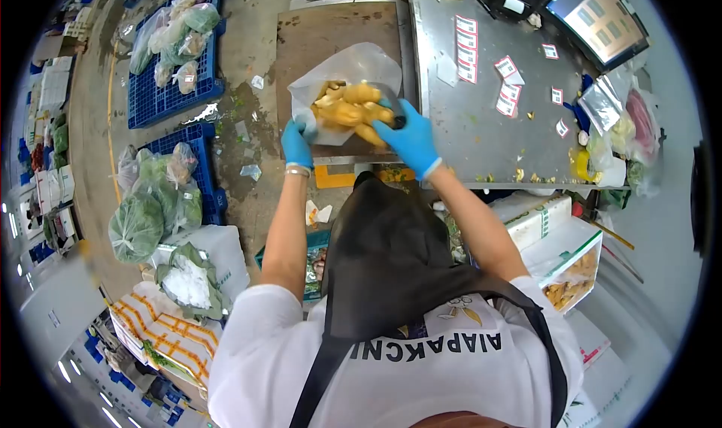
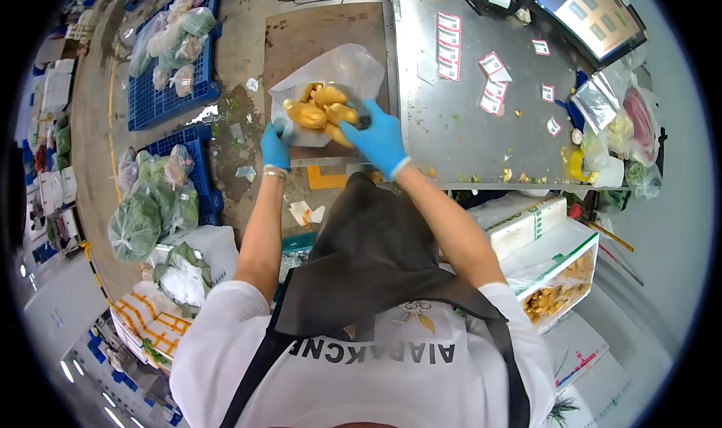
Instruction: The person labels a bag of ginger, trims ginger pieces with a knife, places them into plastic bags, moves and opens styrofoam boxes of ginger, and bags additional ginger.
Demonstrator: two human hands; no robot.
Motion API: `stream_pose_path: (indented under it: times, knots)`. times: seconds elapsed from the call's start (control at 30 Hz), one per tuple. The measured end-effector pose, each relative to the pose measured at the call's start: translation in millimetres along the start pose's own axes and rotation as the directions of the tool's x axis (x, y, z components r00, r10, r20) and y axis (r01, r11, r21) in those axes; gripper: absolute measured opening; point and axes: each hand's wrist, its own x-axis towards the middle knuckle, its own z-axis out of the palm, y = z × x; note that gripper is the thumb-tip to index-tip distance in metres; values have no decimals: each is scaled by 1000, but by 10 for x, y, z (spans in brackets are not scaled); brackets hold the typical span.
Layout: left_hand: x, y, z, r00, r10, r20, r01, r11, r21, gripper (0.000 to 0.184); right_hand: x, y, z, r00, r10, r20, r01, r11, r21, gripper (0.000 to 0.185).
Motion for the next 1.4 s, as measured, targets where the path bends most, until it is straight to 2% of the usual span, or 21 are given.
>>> stream_pose_path:
  times: [0.03, 0.1, 0.2, 0.3, 0.33, 0.37, 0.43, 0.57, 0.63, 0.7, 0.77, 0.83, 0.93, 1.03, 1.17, 1.23, 1.27, 1.3, 1.33, 1.37, 1.4]
  knots:
    - [-79, 98, 46, 999, -33, 35, 36, 994, -101, 40, 232, 69, 166, 994, -114, 7, 114, 985, -130, 46]
    - [-223, 328, 197, 990, -87, 113, 117, 948, -295, 47, 693, 289, 436, 868, -487, 98, 472, 747, -469, 43]
    - [-306, 599, 432, 983, -70, 172, 135, 906, -401, 53, 1226, 594, 799, 892, -405, 199, 401, 509, -762, 41]
    - [-333, 775, 612, 982, -11, 190, 73, 942, -327, 57, 1443, 1092, 1164, 899, -380, 216, 408, 550, -729, 38]
    - [-337, 778, 637, 980, 23, 200, 33, 961, -276, 58, 1408, 1058, 1224, 949, -13, 314, 197, 805, -560, 38]
    - [-333, 789, 611, 987, 38, 156, -1, 974, -226, 59, 1296, 1024, 1274, 935, -182, 303, 316, 816, -485, 34]
    - [-202, 818, 478, 992, 89, 88, -78, 989, -128, 60, 1069, 796, 1208, 974, 37, 223, 47, 932, -359, 33]
    - [-37, 624, 107, 1000, -13, 22, 14, 1000, -25, 60, 493, 347, 342, 995, 81, 52, -63, 958, -279, 40]
    - [-111, 677, 94, 998, -65, -8, 65, 996, 55, 68, 193, 420, -223, 984, 65, -164, -103, 966, -238, 43]
    - [-181, 675, 94, 998, -15, -58, 25, 983, 182, 71, -20, 942, -995, 918, 224, -327, -328, 892, -311, 51]
    - [-217, 587, 49, 986, 106, -129, -64, 952, 299, 71, -284, 947, -1642, 891, 155, -427, -392, 736, -552, 55]
    - [-326, 616, 105, 971, 143, -192, -72, 938, 338, 69, -507, 1472, -2195, 846, 91, -526, -478, 566, -671, 59]
    - [-524, 570, 194, 953, 168, -251, -70, 931, 357, 68, -744, 1632, -2695, 872, 57, -486, -462, 425, -779, 62]
    - [-745, 527, 293, 932, 240, -272, -94, 884, 457, 64, -858, 1995, -3127, 839, 50, -542, -517, 385, -764, 63]
    - [-883, 572, 609, 950, 286, -128, -139, 750, 647, 61, -893, 2514, -3430, 774, 51, -631, -560, 520, -644, 73]
    - [-992, 726, 1015, 954, 299, -35, -196, 706, 681, 59, -967, 2200, -3250, 774, -36, -632, -517, 541, -663, 68]
    - [-1037, 758, 1134, 954, 298, 29, -230, 670, 706, 58, -1049, 1833, -3146, 746, 145, -650, -598, 575, -558, 65]
    - [-1025, 745, 1254, 950, 297, 93, -269, 638, 722, 56, -1258, 1679, -2979, 764, 66, -641, -554, 576, -601, 63]
    - [-988, 719, 1363, 922, 324, 212, -359, 511, 781, 54, -1492, 1672, -2803, 765, -111, -634, -449, 614, -649, 65]
    - [-946, 693, 1457, 876, 357, 323, -452, 380, 807, 53, -1723, 1164, -2602, 774, 53, -632, -481, 697, -531, 66]
    - [-887, 611, 1557, 852, 327, 409, -518, 420, 745, 50, -1988, 1177, -2473, 787, 89, -610, -481, 708, -517, 67]
